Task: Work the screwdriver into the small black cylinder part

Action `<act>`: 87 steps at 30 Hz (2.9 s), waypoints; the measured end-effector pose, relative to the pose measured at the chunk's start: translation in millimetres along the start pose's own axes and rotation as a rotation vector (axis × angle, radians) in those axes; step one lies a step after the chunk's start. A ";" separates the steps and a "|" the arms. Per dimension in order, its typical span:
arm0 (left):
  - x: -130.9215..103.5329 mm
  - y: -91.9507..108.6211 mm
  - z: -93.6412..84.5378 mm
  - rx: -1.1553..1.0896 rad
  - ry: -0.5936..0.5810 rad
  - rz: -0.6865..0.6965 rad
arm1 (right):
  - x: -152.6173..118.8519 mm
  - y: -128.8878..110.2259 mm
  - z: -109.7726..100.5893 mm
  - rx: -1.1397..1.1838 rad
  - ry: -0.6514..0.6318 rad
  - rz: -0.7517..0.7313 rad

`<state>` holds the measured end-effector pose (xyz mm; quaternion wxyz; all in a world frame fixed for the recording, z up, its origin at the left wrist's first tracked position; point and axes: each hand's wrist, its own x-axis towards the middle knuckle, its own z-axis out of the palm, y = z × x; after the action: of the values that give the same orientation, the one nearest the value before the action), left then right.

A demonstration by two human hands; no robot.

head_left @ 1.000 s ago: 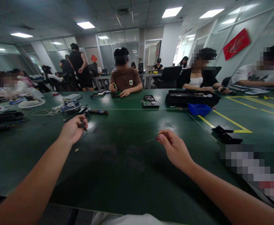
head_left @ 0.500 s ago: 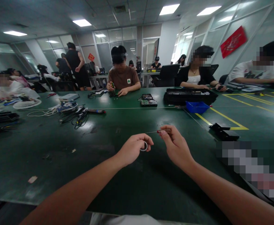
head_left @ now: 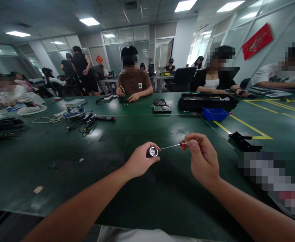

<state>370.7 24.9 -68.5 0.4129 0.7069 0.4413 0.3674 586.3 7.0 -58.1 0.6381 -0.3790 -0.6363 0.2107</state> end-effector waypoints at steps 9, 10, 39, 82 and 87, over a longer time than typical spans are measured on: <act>2.1 -6.1 1.1 -0.004 0.038 0.013 | 0.7 -3.7 2.0 -0.170 -0.236 0.048; 2.5 -5.7 0.5 0.002 0.041 0.013 | 0.9 -3.9 2.4 -0.187 -0.231 0.057; 3.9 -7.5 -6.9 0.301 0.116 0.040 | 8.5 -11.5 3.2 -0.488 -0.187 0.086; 4.5 -11.5 -6.8 0.357 0.086 0.090 | 9.4 -15.5 7.5 -0.490 -0.299 0.112; 5.3 -13.7 -7.0 0.361 0.083 0.092 | 9.0 -13.3 6.9 -0.458 -0.373 0.102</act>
<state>361.9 35.3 -77.4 0.2437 0.7731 0.4841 0.3295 577.7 7.0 -42.9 0.3968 -0.4995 -0.7534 0.1594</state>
